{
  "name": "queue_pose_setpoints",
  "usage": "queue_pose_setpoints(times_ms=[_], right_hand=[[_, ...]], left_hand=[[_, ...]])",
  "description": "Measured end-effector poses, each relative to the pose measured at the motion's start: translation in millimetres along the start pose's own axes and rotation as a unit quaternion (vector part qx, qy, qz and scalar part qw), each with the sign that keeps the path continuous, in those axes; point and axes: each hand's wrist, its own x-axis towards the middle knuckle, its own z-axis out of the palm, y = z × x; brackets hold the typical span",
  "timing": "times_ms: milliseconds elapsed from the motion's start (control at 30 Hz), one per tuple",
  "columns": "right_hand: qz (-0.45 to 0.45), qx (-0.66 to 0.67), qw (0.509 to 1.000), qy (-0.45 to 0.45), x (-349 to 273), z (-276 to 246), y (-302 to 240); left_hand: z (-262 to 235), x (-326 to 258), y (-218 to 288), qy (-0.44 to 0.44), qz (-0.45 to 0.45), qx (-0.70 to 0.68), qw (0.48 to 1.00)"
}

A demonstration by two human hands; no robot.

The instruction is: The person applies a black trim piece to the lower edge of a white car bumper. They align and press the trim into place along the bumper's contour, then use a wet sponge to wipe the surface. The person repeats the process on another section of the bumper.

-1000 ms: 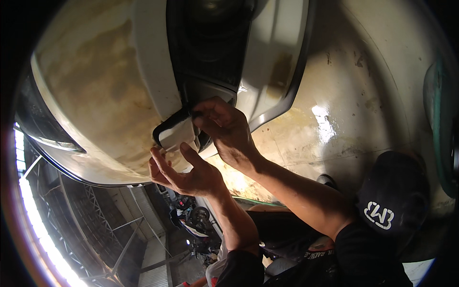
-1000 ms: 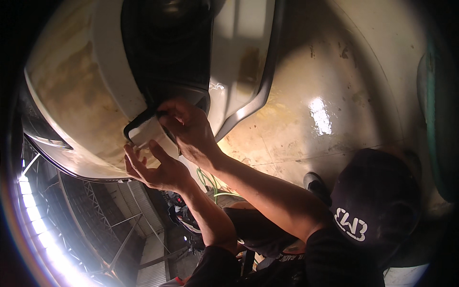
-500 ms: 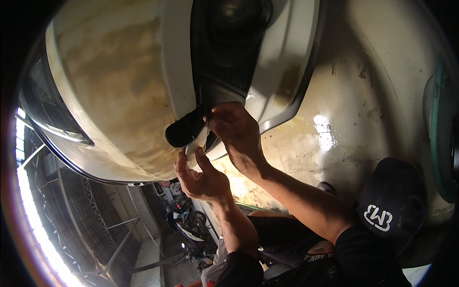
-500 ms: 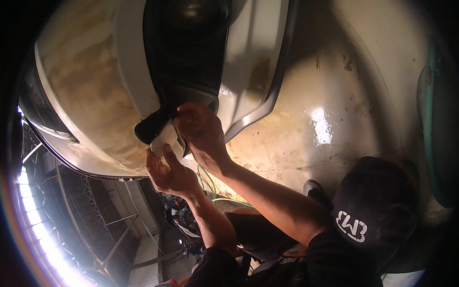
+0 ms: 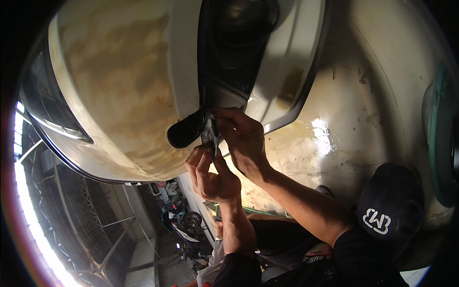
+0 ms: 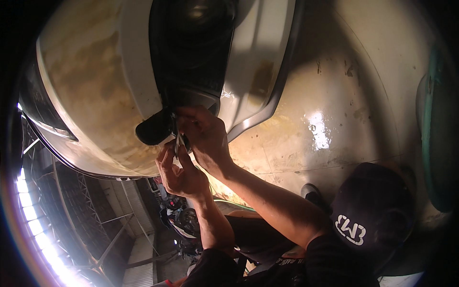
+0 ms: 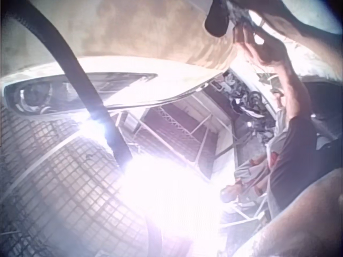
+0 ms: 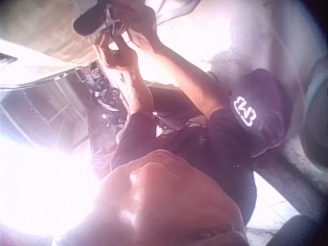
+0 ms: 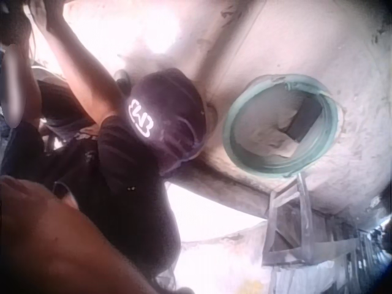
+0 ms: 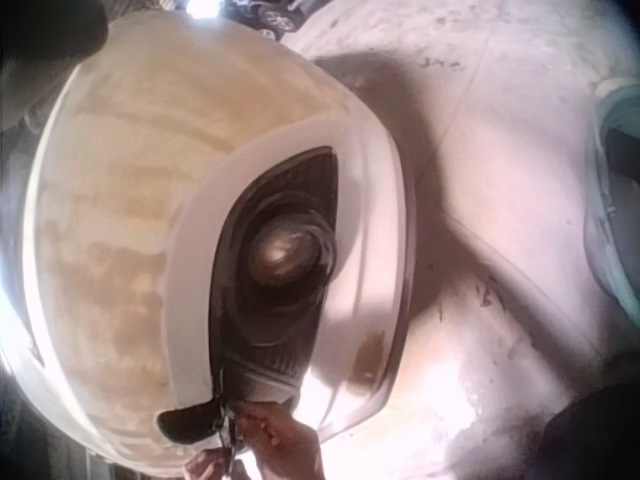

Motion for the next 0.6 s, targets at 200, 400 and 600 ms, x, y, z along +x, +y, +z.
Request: queue_pose_setpoints(times_ms=[200,400,600], right_hand=[[-0.015,0.003,1.0,-0.013,0.3,-6.6,2.2],[0.0,0.107,0.993,-0.055,6.7,-19.5,9.7],[0.035,0.098,0.993,-0.063,6.5,-23.4,9.5]], left_hand=[[9.0,-6.5,7.2,-0.018,-0.008,0.011,1.0],[14.4,-5.9,9.6,-0.023,-0.016,-0.006,1.0],[12.2,-10.6,4.3,-0.046,-0.009,0.005,0.999]])
